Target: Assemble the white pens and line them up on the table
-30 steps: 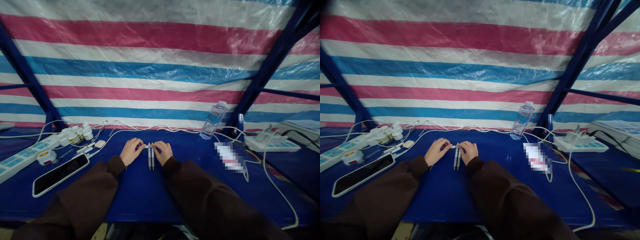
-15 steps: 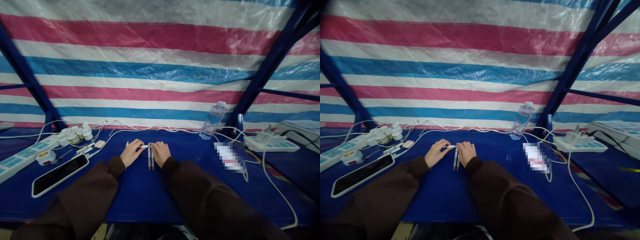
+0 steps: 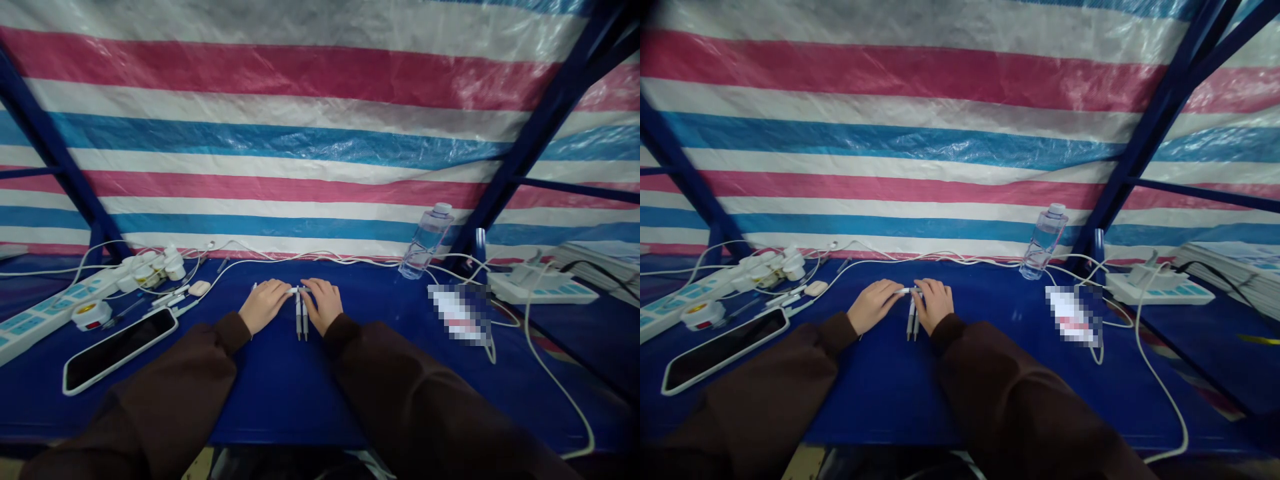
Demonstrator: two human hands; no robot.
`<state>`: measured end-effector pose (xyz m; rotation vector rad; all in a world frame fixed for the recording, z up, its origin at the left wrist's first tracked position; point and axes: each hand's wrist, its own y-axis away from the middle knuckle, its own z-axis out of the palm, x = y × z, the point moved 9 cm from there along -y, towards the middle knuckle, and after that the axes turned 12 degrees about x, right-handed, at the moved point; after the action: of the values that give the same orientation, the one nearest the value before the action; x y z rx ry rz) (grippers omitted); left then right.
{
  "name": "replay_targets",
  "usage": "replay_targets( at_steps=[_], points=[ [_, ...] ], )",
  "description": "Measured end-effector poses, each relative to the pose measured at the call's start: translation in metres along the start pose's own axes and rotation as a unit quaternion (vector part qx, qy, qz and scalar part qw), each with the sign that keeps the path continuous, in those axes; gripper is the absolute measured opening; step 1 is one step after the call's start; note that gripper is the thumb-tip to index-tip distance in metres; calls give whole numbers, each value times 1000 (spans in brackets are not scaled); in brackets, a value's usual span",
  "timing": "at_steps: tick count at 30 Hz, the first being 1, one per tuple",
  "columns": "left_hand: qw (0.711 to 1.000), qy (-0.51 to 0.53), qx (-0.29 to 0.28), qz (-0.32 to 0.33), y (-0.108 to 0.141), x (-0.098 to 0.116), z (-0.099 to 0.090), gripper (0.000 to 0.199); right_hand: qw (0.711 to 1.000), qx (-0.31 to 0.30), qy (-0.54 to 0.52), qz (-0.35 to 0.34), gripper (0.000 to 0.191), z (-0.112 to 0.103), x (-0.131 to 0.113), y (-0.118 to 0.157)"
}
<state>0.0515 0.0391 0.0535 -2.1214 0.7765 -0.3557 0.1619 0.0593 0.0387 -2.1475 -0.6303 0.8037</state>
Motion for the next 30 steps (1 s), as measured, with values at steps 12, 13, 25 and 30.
replay_targets(
  at_steps=[12, 13, 25, 30],
  points=[
    [995, -88, -32, 45, 0, 8, 3, 25, 1000, 5, -27, -1, 20, -3, -3, -1],
    [994, -88, -35, 46, 0, 9, 3, 25, 1000, -1, -27, -8, 21, -3, -5, 0],
    [997, -64, -33, 32, -1, 8, 1, 24, 999, -6, -41, -19, 17, -2, -7, 0],
    [996, -80, -38, 34, 0, 8, 2, 24, 999, -21, -35, -36, 16, 2, -9, 1]
  ],
)
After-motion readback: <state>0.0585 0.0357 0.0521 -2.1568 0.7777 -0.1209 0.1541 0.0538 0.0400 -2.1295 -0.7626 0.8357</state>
